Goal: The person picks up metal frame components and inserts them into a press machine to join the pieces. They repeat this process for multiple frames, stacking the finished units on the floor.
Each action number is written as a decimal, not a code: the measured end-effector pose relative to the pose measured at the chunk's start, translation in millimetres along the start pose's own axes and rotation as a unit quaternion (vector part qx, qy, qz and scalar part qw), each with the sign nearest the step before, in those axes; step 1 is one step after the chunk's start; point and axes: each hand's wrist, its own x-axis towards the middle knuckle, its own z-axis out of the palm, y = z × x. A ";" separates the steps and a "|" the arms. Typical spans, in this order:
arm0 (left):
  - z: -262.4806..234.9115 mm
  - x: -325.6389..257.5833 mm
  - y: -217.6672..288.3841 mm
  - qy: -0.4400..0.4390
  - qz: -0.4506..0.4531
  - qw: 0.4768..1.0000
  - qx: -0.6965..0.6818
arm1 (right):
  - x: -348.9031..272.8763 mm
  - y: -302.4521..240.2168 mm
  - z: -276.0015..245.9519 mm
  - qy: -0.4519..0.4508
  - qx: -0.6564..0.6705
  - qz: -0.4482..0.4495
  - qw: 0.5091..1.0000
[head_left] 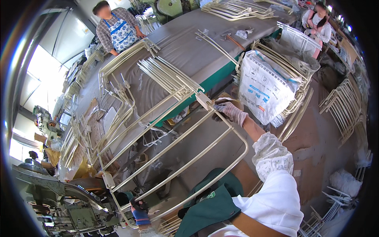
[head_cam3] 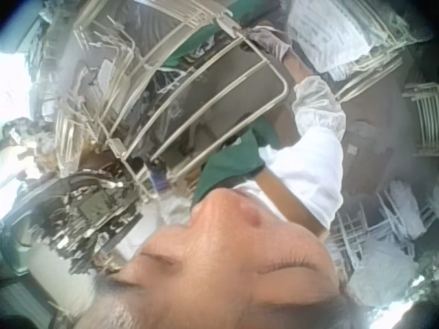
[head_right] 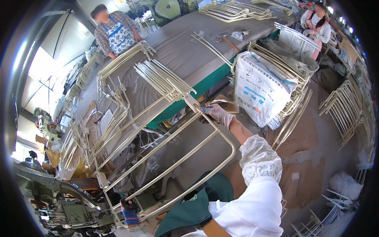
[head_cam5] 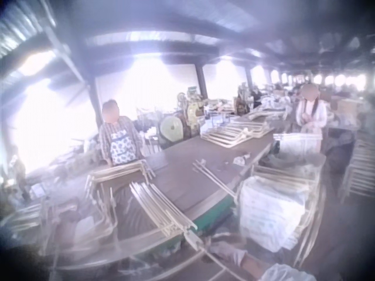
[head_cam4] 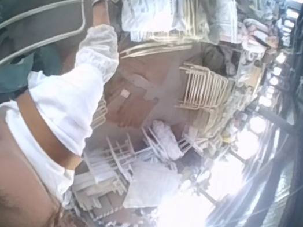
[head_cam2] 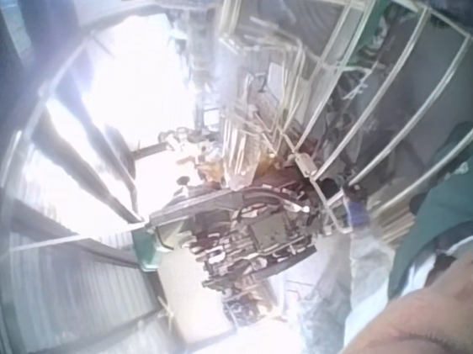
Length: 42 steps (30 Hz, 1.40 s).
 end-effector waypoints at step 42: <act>148.7 -41.8 24.8 0.130 0.615 0.720 0.294 | -119.6 -128.6 -4.0 -0.187 -0.446 0.125 0.866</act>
